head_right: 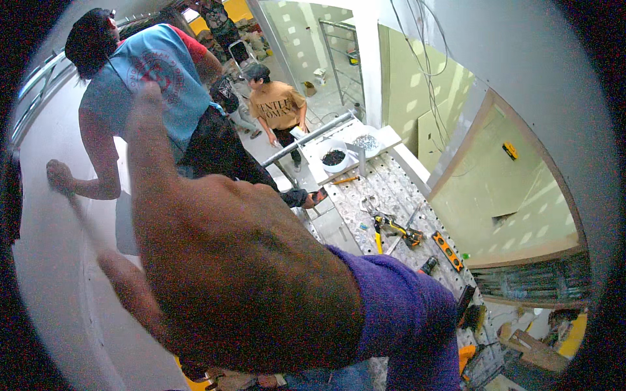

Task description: The person cuts a metal framing piece with shears, fits the piece into the ceiling track by hand, and fastens it using a power drill.

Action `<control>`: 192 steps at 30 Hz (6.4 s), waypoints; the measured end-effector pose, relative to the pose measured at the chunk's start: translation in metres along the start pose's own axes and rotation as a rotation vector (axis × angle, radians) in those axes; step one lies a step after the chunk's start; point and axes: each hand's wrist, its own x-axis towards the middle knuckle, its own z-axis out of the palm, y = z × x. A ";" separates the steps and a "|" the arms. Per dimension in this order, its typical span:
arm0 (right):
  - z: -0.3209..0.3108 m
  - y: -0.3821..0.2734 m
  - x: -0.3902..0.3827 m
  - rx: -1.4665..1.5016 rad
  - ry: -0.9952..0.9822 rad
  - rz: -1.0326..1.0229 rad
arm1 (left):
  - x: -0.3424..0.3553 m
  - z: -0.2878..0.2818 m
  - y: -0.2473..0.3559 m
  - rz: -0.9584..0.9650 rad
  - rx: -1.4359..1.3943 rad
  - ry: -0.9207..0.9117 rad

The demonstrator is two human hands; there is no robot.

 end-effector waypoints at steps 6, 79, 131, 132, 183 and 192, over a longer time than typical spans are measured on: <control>0.037 0.096 -0.058 -0.237 -0.217 0.155 | -0.010 0.001 -0.013 0.099 0.037 0.160; 0.177 0.630 -0.322 -1.807 -0.115 0.472 | 0.305 0.086 0.197 0.368 -2.074 -0.481; 0.150 0.691 -0.343 -2.022 -0.097 0.390 | 0.310 0.081 0.197 0.282 -2.239 -0.816; 0.139 0.699 -0.350 -2.050 -0.093 0.345 | 0.312 0.082 0.197 0.284 -2.246 -0.815; 0.092 0.747 -0.359 -1.885 0.202 0.317 | 0.433 0.312 0.190 0.604 -1.086 -0.440; 0.102 0.577 -0.322 -1.295 -0.007 0.869 | 0.284 0.203 0.200 -0.150 -1.117 -0.923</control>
